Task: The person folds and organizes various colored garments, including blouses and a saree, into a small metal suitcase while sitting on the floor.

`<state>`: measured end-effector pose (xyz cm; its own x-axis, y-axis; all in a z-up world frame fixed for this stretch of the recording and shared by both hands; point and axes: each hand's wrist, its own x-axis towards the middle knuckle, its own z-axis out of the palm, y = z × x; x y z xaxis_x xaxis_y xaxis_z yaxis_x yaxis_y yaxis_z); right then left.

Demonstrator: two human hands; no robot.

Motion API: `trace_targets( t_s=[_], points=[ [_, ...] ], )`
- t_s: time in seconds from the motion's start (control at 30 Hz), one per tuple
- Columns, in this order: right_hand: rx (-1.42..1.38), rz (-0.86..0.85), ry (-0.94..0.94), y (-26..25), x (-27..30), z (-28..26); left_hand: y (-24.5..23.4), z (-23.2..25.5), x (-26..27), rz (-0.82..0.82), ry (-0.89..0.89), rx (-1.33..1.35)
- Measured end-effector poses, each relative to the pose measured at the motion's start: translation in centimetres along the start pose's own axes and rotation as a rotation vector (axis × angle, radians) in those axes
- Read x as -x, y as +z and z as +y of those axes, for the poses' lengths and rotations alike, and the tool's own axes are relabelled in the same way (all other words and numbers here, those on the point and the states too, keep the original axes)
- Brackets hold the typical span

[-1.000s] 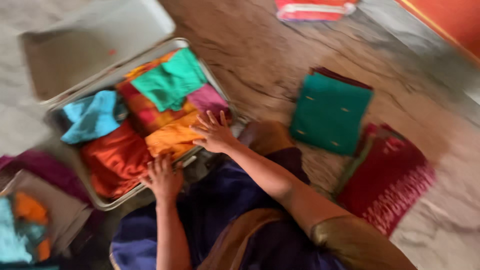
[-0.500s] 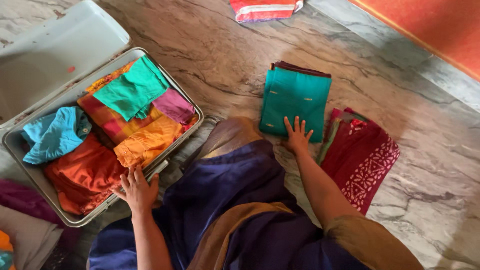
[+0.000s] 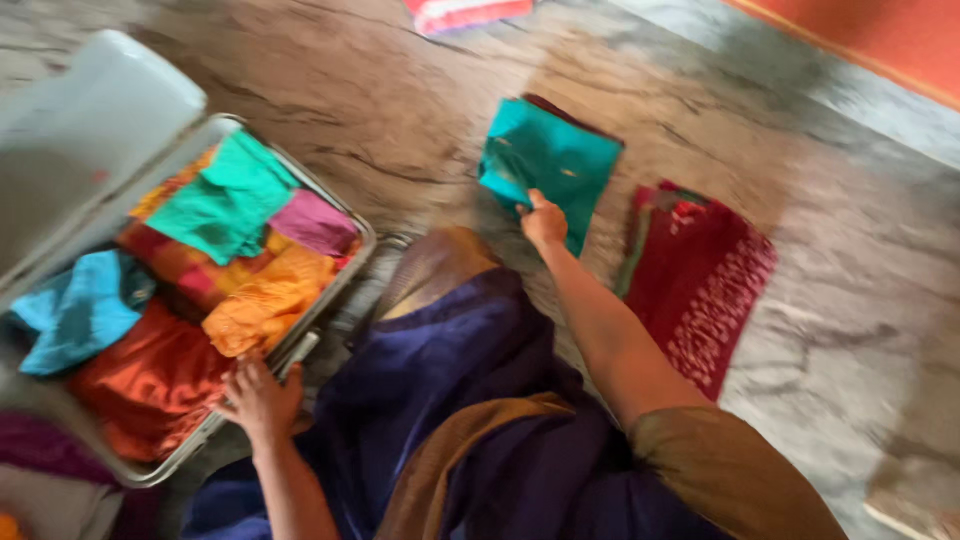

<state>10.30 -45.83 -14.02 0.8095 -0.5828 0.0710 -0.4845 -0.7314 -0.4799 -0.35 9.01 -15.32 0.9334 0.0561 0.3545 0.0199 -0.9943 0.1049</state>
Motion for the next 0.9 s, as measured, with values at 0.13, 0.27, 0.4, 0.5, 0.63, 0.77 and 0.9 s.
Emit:
trace_targets(
  t_s=[0.13,0.27,0.4,0.5,0.63,0.77,0.9],
  points=[
    [-0.416,0.194,-0.335,-0.9,-1.0,-6.8,-0.3,-0.1,0.7,-0.009,-0.049,0.043],
    [-1.096,-0.153,-0.324,-3.7,1.6,-13.0,-2.3,2.0,0.4,0.037,-0.192,0.676],
    [-0.758,-0.320,-0.768,-11.4,8.4,-17.5,-6.7,5.9,-0.4,-0.261,-0.575,1.739],
    [-0.682,-0.513,-1.530,-16.1,11.8,-21.9,-9.9,5.9,-0.8,-0.312,-0.635,2.276],
    [-0.484,-0.472,-1.922,-13.4,14.8,-26.7,-14.1,2.6,4.6,0.081,-0.706,2.566],
    [-0.463,-0.854,-1.501,-4.1,19.7,-28.7,-16.6,0.4,11.1,0.352,-0.716,2.614],
    [-0.593,-1.285,-1.306,2.0,28.2,-30.0,-18.4,-0.3,15.6,0.507,-0.705,2.606]
  ],
)
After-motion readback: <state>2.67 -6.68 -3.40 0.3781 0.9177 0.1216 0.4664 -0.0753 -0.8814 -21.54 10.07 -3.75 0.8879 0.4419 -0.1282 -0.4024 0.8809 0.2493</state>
